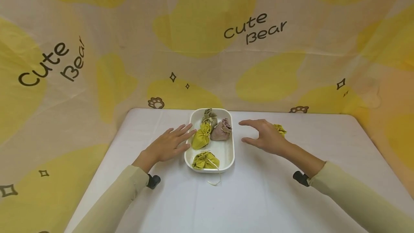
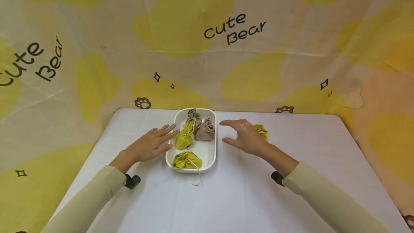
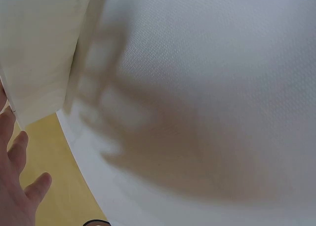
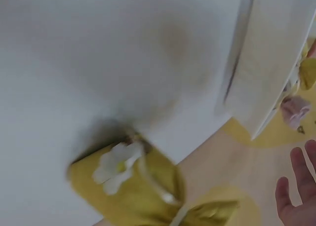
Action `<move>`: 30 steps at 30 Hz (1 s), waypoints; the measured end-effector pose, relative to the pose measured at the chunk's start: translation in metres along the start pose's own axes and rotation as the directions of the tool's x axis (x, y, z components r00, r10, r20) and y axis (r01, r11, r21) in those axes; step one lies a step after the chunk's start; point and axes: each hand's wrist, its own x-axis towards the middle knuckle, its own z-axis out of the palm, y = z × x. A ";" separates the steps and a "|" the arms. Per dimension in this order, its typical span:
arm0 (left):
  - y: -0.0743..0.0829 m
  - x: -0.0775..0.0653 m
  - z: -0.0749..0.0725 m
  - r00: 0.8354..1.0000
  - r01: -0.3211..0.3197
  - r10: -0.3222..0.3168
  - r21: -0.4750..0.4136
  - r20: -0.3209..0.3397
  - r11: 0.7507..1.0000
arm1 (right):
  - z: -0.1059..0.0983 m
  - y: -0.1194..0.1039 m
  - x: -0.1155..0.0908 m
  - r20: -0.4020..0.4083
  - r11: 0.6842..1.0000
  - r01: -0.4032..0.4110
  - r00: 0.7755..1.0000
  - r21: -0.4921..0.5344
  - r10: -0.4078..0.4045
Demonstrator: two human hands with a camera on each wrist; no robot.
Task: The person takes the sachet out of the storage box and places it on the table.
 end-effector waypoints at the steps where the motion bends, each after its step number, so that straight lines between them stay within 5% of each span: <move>1: 0.000 0.000 0.000 1.000 -0.001 0.001 0.000 0.001 1.000 | 0.002 -0.004 0.001 0.007 1.000 0.016 1.000 0.008 -0.016; 17: -0.002 0.002 0.002 1.000 -0.003 0.003 -0.006 -0.013 1.000 | 0.039 -0.035 0.012 0.107 0.987 0.093 0.988 0.131 -0.108; 30: -0.003 0.002 0.003 1.000 -0.009 0.009 -0.001 -0.016 1.000 | 0.071 -0.062 0.023 0.237 0.973 0.124 0.957 0.194 -0.169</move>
